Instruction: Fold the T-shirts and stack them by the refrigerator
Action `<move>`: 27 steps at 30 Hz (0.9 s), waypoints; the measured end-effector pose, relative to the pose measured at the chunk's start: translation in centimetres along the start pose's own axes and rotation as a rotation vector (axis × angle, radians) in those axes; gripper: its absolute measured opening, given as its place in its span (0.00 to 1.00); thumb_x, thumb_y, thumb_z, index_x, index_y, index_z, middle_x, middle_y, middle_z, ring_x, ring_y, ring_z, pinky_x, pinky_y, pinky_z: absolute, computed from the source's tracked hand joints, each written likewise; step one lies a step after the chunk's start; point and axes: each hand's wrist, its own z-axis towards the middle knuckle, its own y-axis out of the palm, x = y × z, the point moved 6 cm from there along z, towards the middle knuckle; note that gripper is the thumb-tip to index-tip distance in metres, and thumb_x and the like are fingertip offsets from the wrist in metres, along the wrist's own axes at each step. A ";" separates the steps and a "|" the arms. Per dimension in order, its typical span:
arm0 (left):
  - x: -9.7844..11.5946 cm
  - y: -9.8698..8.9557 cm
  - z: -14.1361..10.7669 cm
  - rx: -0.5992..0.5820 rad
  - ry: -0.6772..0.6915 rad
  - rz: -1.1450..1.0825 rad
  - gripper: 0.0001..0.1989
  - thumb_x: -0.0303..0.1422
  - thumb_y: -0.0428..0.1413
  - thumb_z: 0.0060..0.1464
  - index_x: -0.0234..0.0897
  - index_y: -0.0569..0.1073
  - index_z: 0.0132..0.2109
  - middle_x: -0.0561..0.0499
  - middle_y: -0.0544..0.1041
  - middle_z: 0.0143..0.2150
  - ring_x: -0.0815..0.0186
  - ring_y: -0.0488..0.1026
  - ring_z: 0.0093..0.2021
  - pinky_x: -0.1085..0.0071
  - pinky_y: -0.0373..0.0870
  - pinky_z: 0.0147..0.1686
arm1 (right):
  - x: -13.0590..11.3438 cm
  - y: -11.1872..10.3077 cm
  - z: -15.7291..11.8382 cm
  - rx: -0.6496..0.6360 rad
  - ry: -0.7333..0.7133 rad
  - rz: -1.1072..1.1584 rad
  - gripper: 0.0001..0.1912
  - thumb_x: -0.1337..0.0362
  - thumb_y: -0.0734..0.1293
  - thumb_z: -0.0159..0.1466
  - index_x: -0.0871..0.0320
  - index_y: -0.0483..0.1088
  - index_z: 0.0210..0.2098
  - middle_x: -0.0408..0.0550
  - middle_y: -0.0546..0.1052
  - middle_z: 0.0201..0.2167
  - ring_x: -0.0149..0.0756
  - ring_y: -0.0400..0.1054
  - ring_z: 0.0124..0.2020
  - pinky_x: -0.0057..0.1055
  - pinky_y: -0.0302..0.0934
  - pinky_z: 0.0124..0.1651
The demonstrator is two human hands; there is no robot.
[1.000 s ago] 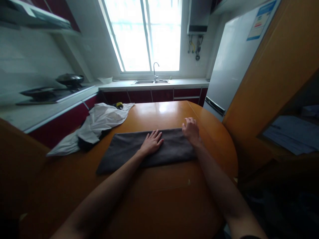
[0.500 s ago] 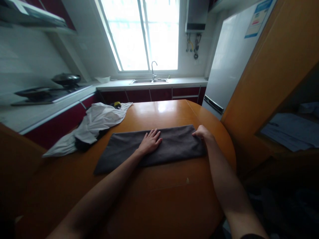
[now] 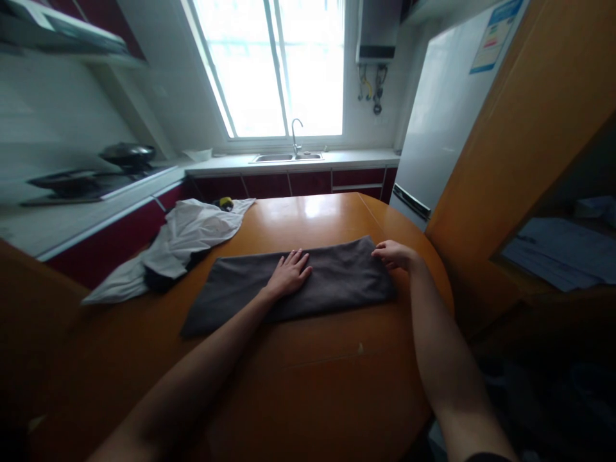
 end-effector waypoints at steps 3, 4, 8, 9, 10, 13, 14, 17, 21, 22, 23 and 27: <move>-0.1 -0.1 0.0 -0.010 -0.002 -0.016 0.31 0.48 0.41 0.69 0.40 0.58 0.71 0.42 0.49 0.76 0.52 0.43 0.75 0.47 0.44 0.70 | -0.6 0.2 -0.7 -0.115 -0.038 0.172 0.18 0.62 0.74 0.58 0.59 0.71 0.46 0.53 0.80 0.42 0.34 0.75 0.35 0.24 0.70 0.31; -0.1 -0.2 0.0 -0.016 -0.002 -0.026 0.30 0.48 0.41 0.69 0.40 0.58 0.71 0.42 0.49 0.76 0.51 0.43 0.75 0.46 0.44 0.70 | -0.9 0.2 -0.9 -0.128 -0.061 0.219 0.19 0.62 0.75 0.57 0.58 0.71 0.47 0.53 0.80 0.43 0.34 0.75 0.35 0.24 0.71 0.32; 0.6 -1.4 0.0 0.072 0.006 -0.107 0.28 0.43 0.49 0.67 0.38 0.63 0.69 0.39 0.56 0.73 0.47 0.47 0.74 0.42 0.44 0.69 | -2.4 0.9 -0.7 -0.100 -0.137 0.368 0.21 0.66 0.74 0.58 0.57 0.69 0.50 0.50 0.80 0.42 0.31 0.75 0.32 0.22 0.70 0.30; 1.2 -2.1 0.1 0.127 0.027 -0.169 0.26 0.41 0.51 0.66 0.37 0.65 0.67 0.39 0.60 0.72 0.47 0.51 0.73 0.44 0.46 0.69 | -3.0 1.3 -0.6 -0.087 -0.154 0.402 0.22 0.66 0.73 0.59 0.56 0.68 0.52 0.49 0.80 0.41 0.31 0.75 0.31 0.22 0.70 0.30; 1.8 -2.8 0.1 0.182 0.054 -0.265 0.25 0.38 0.53 0.65 0.37 0.67 0.66 0.39 0.64 0.69 0.49 0.57 0.71 0.47 0.50 0.69 | -3.6 1.8 -0.6 -0.076 -0.168 0.433 0.24 0.67 0.73 0.59 0.56 0.67 0.54 0.49 0.80 0.40 0.31 0.75 0.31 0.22 0.70 0.30; 4.0 -4.3 0.1 0.230 0.100 -0.749 0.23 0.34 0.54 0.64 0.37 0.69 0.64 0.40 0.74 0.60 0.55 0.74 0.57 0.57 0.70 0.59 | -5.6 4.0 -1.1 -0.064 -0.193 0.487 0.28 0.68 0.73 0.59 0.55 0.65 0.57 0.49 0.80 0.38 0.32 0.75 0.30 0.24 0.71 0.30; 4.7 -4.6 0.1 0.200 0.086 -0.939 0.23 0.34 0.53 0.64 0.36 0.68 0.65 0.40 0.76 0.57 0.57 0.77 0.52 0.59 0.74 0.53 | -6.4 4.9 -1.4 -0.058 -0.205 0.489 0.28 0.67 0.73 0.60 0.55 0.64 0.58 0.48 0.80 0.37 0.33 0.75 0.30 0.24 0.71 0.29; 6.1 -4.7 0.0 0.087 0.004 -1.382 0.25 0.38 0.50 0.67 0.38 0.63 0.68 0.42 0.78 0.52 0.60 0.80 0.42 0.65 0.79 0.39 | -8.6 8.1 -2.8 -0.075 -0.256 0.477 0.24 0.65 0.72 0.62 0.56 0.65 0.57 0.45 0.78 0.33 0.30 0.73 0.27 0.22 0.69 0.26; 5.5 -4.2 -0.2 0.104 -0.110 -1.535 0.23 0.39 0.51 0.67 0.37 0.67 0.65 0.45 0.80 0.43 0.65 0.79 0.33 0.72 0.76 0.30 | -9.9 11.8 -3.6 -0.103 -0.232 0.487 0.19 0.71 0.67 0.65 0.58 0.66 0.55 0.42 0.75 0.29 0.26 0.69 0.23 0.21 0.67 0.24; 5.1 -3.9 -0.2 0.128 -0.131 -1.525 0.22 0.39 0.53 0.66 0.36 0.69 0.64 0.46 0.80 0.42 0.66 0.78 0.32 0.73 0.75 0.28 | -9.9 12.4 -3.6 -0.100 -0.209 0.495 0.19 0.73 0.66 0.65 0.58 0.66 0.55 0.42 0.75 0.29 0.26 0.69 0.23 0.21 0.67 0.24; 4.7 -3.6 -0.1 0.153 -0.139 -1.504 0.22 0.38 0.55 0.64 0.36 0.71 0.62 0.47 0.81 0.41 0.66 0.77 0.31 0.74 0.74 0.28 | -9.8 12.8 -3.5 -0.096 -0.186 0.503 0.20 0.75 0.65 0.65 0.59 0.65 0.56 0.42 0.75 0.29 0.26 0.69 0.23 0.21 0.67 0.24; 3.8 -3.0 0.5 0.253 -0.054 -1.386 0.17 0.31 0.61 0.57 0.33 0.77 0.54 0.47 0.82 0.42 0.64 0.78 0.38 0.74 0.74 0.37 | -9.4 13.7 -3.2 -0.083 -0.140 0.539 0.19 0.77 0.61 0.66 0.61 0.65 0.56 0.42 0.74 0.28 0.27 0.69 0.23 0.23 0.68 0.25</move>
